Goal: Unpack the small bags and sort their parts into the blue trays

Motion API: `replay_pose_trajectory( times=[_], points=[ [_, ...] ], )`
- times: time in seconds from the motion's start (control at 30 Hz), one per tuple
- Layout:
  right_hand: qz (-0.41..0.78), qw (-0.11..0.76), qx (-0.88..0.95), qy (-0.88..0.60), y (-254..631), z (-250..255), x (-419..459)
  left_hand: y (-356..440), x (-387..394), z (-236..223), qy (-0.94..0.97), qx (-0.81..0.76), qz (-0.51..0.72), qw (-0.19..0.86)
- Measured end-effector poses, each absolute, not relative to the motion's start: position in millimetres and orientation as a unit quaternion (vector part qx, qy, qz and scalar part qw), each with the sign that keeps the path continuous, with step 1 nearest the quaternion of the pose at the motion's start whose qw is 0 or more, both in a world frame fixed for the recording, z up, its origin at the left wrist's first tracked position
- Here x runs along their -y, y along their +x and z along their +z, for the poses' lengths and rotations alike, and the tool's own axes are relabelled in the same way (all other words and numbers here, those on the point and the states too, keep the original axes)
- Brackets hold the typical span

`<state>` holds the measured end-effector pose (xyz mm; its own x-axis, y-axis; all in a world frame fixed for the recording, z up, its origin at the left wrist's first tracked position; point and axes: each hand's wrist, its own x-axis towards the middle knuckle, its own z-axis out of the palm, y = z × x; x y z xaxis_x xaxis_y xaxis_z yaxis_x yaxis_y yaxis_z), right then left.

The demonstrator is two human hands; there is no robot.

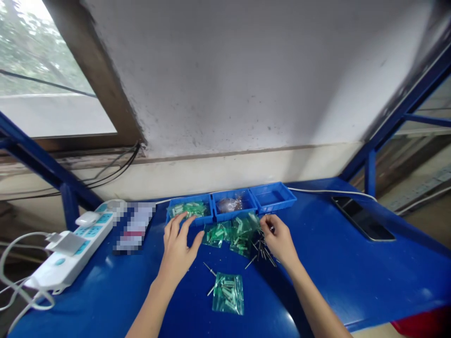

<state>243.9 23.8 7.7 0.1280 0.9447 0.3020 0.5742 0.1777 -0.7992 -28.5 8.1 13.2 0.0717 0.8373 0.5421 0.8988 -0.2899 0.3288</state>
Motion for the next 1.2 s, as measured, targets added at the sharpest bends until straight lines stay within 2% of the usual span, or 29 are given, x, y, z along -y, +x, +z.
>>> replay_pose_trajectory(
  times=[0.07,0.2,0.4,0.53,0.67,0.8,0.87,0.93,1.07,1.2],
  points=[
    [0.233,0.479,0.621,-0.575,237.3,31.5,-20.8,-32.1,-13.8,18.4,-0.733,0.598,-0.320,0.057],
    [0.203,0.512,0.667,-0.502,216.9,82.8,-17.3,-34.7,-32.1,40.2,-0.738,0.612,-0.270,0.088],
    [0.358,0.562,0.608,-0.433,185.0,127.7,-31.1,-19.8,-41.5,35.7,-0.753,0.632,-0.184,0.029],
    [0.380,0.636,0.558,-0.373,168.5,140.7,-40.0,-15.8,-38.9,23.3,-0.737,0.608,-0.297,0.001],
    [0.381,0.652,0.550,-0.356,159.1,141.1,-42.1,-20.4,-42.1,53.0,-0.679,0.579,-0.434,-0.124],
    [0.349,0.648,0.580,-0.349,155.5,135.8,-40.9,-12.5,-43.2,108.5,-0.643,0.508,-0.463,-0.336],
    [0.323,0.649,0.590,-0.357,154.4,132.4,-41.0,-3.1,-42.7,127.5,-0.644,0.462,-0.483,-0.372],
    [0.308,0.641,0.607,-0.355,154.4,128.6,-43.0,6.2,-43.2,135.5,-0.633,0.448,-0.524,-0.352],
    [0.292,0.614,0.625,-0.384,158.6,121.2,-54.3,15.1,-49.5,128.8,-0.639,0.444,-0.585,-0.230],
    [0.458,0.563,0.564,-0.394,162.0,117.8,-67.4,11.5,-57.7,117.1,-0.674,0.392,-0.616,-0.117]
  ],
)
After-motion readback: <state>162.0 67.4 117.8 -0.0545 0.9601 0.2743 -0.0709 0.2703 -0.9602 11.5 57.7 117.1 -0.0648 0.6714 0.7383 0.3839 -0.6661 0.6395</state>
